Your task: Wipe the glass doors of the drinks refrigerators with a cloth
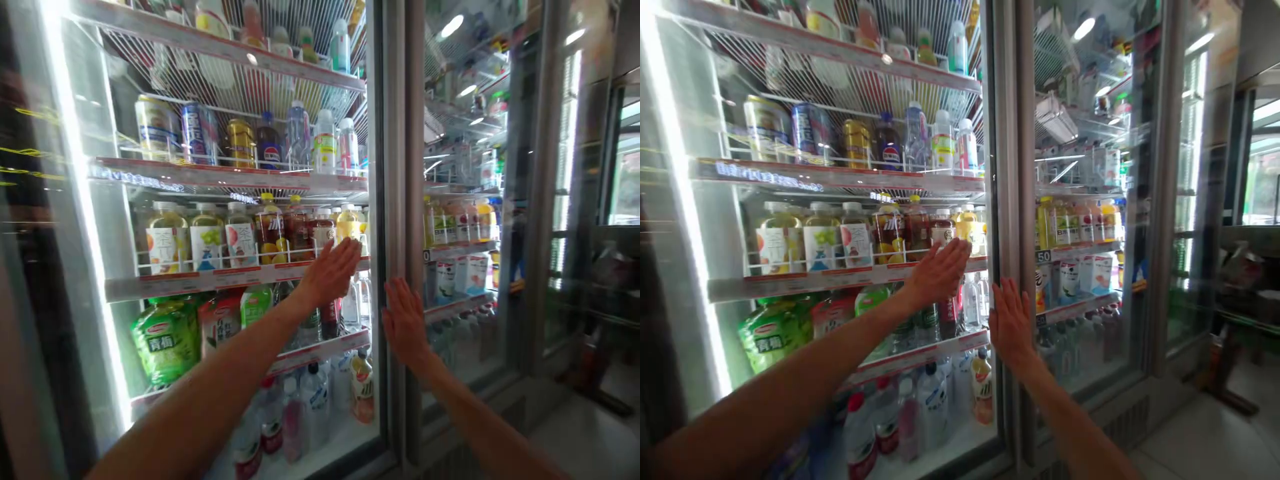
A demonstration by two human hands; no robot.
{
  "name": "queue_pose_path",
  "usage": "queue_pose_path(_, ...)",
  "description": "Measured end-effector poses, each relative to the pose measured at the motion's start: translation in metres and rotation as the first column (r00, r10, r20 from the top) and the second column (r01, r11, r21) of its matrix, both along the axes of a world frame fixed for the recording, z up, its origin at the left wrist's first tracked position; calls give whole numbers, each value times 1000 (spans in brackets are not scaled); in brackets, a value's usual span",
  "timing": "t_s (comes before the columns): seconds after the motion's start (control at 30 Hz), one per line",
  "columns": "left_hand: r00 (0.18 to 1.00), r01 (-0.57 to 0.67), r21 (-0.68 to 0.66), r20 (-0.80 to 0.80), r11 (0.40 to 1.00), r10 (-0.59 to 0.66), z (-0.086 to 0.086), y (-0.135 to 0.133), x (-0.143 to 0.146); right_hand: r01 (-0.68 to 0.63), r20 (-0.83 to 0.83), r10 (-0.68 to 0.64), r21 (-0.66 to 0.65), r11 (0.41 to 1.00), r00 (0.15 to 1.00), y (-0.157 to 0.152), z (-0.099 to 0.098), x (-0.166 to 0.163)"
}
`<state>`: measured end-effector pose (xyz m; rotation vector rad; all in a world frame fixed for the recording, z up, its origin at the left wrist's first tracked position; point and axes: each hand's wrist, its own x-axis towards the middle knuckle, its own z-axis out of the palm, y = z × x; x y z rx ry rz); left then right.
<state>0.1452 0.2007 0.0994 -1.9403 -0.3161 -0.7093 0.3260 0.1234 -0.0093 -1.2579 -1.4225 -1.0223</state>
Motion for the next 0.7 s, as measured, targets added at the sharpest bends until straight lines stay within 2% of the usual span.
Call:
queue_pose_path(0.1,997,53,42,62,998,-55,-4,2,10,-226,13,225,41,973,974,1,3,-15)
queue_pose_path(0.17,990,45,33,133,998,-49,-16,2,8,-418,10,418,37,908,909,5,7,-34)
queue_pose_path(0.23,981,20,-9,192,1000,-17,-26,0,-2,-548,-33,549,41,836,835,14,12,-59)
queue_pose_path(0.3,979,10,-53,203,999,1,-33,-3,-25,-592,-80,598,82,802,798,26,19,-86)
queue_pose_path(0.37,977,13,-74,211,997,3,-39,-9,-59,-563,-130,584,168,809,801,39,26,-113)
queue_pose_path(0.43,963,-4,-77,270,997,25,-48,-17,-100,-458,-189,515,277,845,836,52,33,-133)
queue_pose_path(0.5,921,-53,-82,381,995,80,-59,-24,-140,-325,-200,410,353,877,890,63,40,-137)
queue_pose_path(0.6,829,-131,-110,533,985,170,-77,-30,-188,-146,-169,216,352,925,962,72,44,-106)
queue_pose_path(0.7,793,-167,-116,575,979,203,-91,-28,-209,7,-228,72,328,945,971,72,34,-66)
